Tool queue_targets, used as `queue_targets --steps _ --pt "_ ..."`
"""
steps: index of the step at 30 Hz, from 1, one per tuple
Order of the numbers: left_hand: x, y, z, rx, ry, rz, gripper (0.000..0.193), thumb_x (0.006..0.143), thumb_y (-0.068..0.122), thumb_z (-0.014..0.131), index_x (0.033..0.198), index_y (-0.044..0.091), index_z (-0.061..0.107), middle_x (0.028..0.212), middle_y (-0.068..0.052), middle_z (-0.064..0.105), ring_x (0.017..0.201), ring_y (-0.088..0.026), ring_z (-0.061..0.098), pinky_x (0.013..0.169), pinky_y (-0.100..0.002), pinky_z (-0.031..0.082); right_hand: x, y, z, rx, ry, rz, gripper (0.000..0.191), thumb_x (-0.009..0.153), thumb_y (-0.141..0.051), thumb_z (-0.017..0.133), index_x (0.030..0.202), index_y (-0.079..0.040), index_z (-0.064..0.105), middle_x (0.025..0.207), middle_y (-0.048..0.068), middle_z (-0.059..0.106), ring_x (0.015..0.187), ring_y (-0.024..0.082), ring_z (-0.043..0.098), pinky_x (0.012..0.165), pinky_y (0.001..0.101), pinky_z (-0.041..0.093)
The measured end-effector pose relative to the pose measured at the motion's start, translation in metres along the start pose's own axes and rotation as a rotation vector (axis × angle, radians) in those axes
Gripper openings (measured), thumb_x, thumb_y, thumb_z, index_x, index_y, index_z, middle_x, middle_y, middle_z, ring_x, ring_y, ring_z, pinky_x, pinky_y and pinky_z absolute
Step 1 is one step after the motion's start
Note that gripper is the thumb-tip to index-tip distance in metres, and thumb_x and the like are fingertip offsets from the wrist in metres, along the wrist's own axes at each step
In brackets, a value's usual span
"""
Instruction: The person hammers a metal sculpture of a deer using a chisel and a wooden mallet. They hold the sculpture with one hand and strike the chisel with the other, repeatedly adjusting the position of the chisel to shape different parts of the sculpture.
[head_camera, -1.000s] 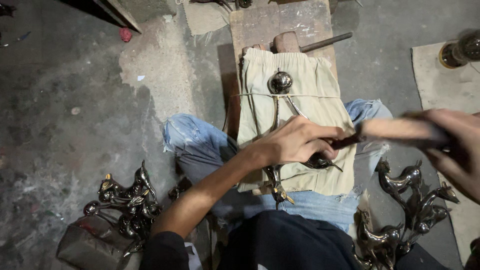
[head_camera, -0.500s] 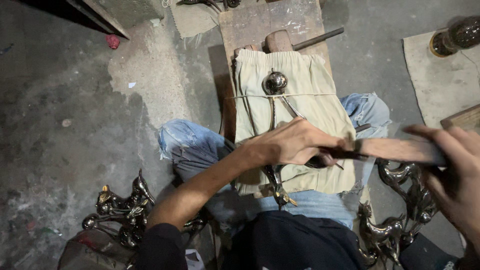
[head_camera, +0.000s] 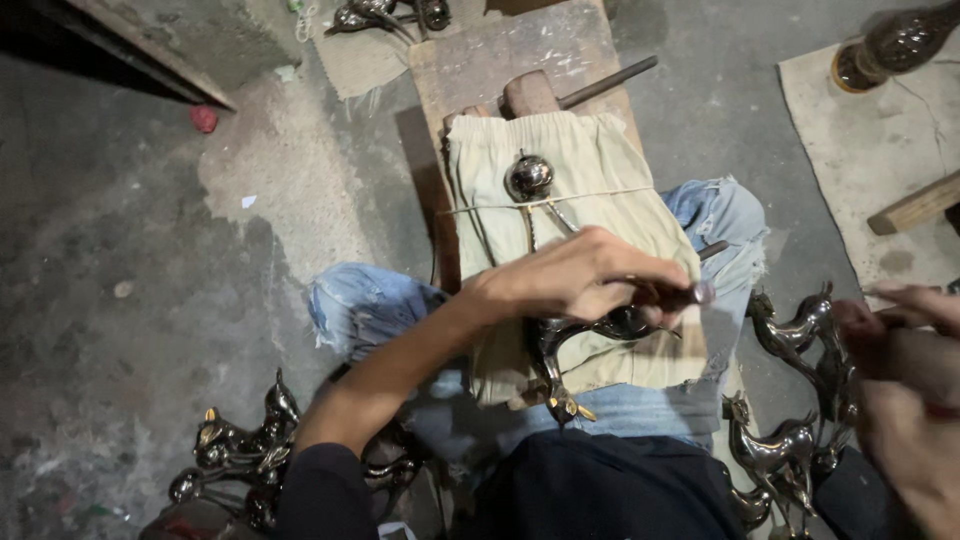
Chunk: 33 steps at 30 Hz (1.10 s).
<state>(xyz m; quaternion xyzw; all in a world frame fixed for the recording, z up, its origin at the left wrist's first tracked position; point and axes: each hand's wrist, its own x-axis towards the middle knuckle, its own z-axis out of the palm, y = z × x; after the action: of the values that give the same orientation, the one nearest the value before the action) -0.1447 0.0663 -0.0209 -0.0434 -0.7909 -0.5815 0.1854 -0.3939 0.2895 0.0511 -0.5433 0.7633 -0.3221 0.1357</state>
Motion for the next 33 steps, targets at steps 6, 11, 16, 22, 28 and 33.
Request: queue_targets --steps 6,11,16,22,28,33 --pt "0.021 0.004 -0.007 -0.095 -0.058 -0.007 0.04 0.097 0.003 0.065 0.135 0.012 0.062 0.105 -0.006 0.08 0.09 -0.014 0.081 0.084 -0.031 0.067 -0.021 0.018 0.015 0.3 0.139 0.109 0.031 0.105 -0.003 0.073 0.13 0.003 0.057 0.1 0.008 0.065 0.09 0.011 0.065 0.086 0.021 0.055" --pt "0.031 0.009 -0.011 -0.097 -0.182 -0.095 0.035 0.097 0.005 0.064 0.131 0.012 0.066 0.103 -0.004 0.083 0.087 -0.013 0.08 0.081 -0.033 0.066 -0.025 0.012 0.018 0.098 0.091 0.05 0.023 0.103 0.004 0.077 0.122 0.006 0.064 0.108 0.014 0.073 0.094 0.016 0.071 0.085 0.0231 0.057" --pt "0.039 0.008 -0.01 -0.121 -0.316 -0.095 0.03 0.096 0.006 0.064 0.125 0.013 0.068 0.097 -0.004 0.082 0.084 -0.013 0.08 0.076 -0.031 0.064 -0.011 -0.012 0.015 0.307 0.085 0.15 0.039 0.086 0.008 0.068 0.125 0.005 0.062 0.104 0.01 0.071 0.099 0.015 0.071 0.089 0.0255 0.058" --pt "0.039 0.0 -0.004 -0.134 -0.361 -0.044 0.031 0.098 0.005 0.064 0.128 0.012 0.067 0.099 -0.003 0.081 0.088 -0.013 0.081 0.078 -0.031 0.065 -0.006 -0.026 0.01 0.132 0.059 0.087 0.025 0.1 -0.001 0.075 0.119 0.008 0.061 0.106 0.018 0.072 0.092 0.019 0.071 0.081 0.0294 0.058" --pt "0.043 -0.006 0.001 -0.07 -0.383 0.004 0.041 0.097 0.008 0.063 0.137 0.014 0.061 0.098 -0.002 0.08 0.087 -0.012 0.08 0.077 -0.029 0.065 -0.014 0.025 0.0 0.08 0.063 0.215 0.02 0.105 -0.005 0.068 0.121 0.003 0.058 0.104 0.016 0.068 0.078 0.017 0.067 0.07 0.0287 0.054" --pt "0.043 0.001 -0.002 -0.001 -0.38 0.025 0.04 0.096 0.006 0.064 0.136 0.015 0.063 0.095 -0.002 0.081 0.085 -0.012 0.08 0.073 -0.03 0.062 -0.017 0.04 -0.005 -0.426 0.031 -0.234 0.013 0.111 0.003 0.061 0.122 -0.003 0.064 0.12 0.018 0.063 0.096 0.019 0.065 0.087 0.0263 0.054"
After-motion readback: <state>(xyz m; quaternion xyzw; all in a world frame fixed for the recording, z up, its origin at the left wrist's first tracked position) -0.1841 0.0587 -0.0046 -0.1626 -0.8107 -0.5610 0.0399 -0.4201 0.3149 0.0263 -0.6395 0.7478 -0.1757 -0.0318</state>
